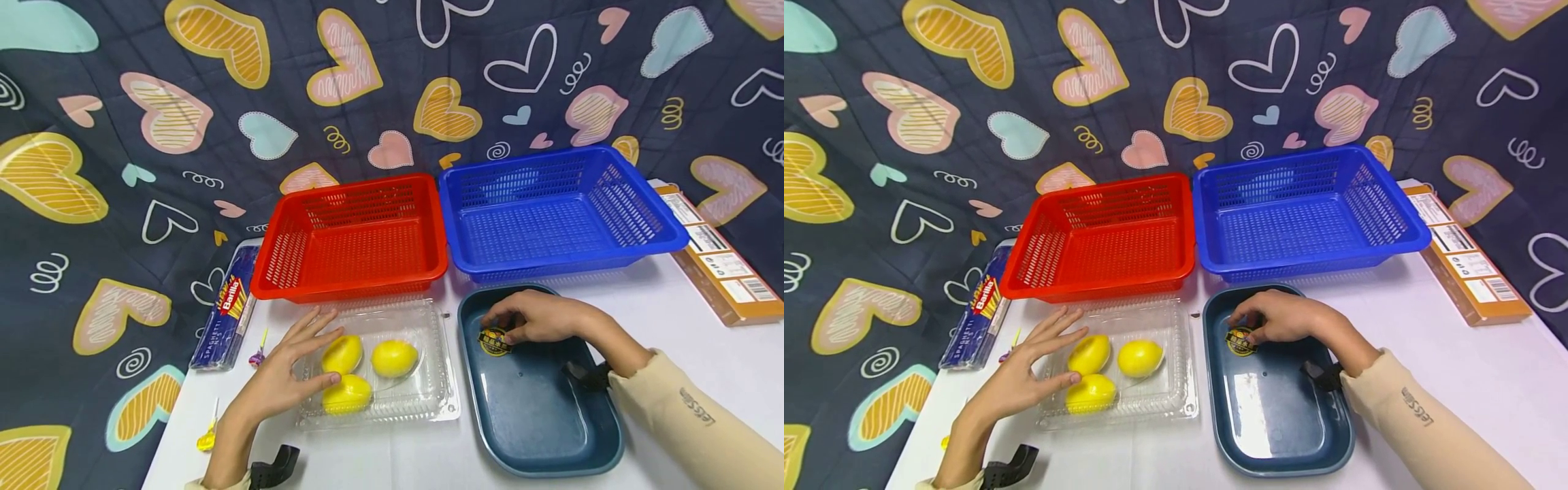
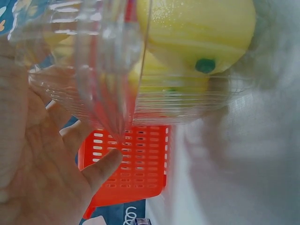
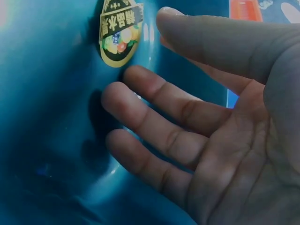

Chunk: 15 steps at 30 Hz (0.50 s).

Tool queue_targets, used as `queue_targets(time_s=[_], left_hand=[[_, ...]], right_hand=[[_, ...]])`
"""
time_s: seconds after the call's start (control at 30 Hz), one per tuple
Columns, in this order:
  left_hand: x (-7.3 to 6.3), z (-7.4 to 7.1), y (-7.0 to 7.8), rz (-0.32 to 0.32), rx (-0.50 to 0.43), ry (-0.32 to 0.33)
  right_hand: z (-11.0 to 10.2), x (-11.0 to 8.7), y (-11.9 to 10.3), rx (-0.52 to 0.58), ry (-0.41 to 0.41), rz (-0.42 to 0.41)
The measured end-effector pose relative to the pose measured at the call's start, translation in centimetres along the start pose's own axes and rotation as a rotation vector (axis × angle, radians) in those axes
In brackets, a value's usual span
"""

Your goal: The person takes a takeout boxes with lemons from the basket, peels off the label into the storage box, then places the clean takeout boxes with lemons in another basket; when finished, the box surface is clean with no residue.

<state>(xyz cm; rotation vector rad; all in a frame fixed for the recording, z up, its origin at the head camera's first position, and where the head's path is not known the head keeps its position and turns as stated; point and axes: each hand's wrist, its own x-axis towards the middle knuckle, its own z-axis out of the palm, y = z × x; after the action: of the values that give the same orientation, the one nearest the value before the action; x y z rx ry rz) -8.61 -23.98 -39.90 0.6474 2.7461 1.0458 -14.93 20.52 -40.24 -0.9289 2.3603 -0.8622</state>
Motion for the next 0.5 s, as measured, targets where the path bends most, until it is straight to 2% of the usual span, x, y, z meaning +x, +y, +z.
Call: queue_targets(time_s=[0.3,0.5], left_hand=[[0.1,0.0,0.0,0.005,0.001,0.0],[-0.1,0.2,-0.2,0.008,-0.006,0.022]], right_hand=[[-0.6,-0.7,-0.4,0.021,0.019,0.018],[-1.4,-1.7,-0.7,0.047,0.074,-0.025]])
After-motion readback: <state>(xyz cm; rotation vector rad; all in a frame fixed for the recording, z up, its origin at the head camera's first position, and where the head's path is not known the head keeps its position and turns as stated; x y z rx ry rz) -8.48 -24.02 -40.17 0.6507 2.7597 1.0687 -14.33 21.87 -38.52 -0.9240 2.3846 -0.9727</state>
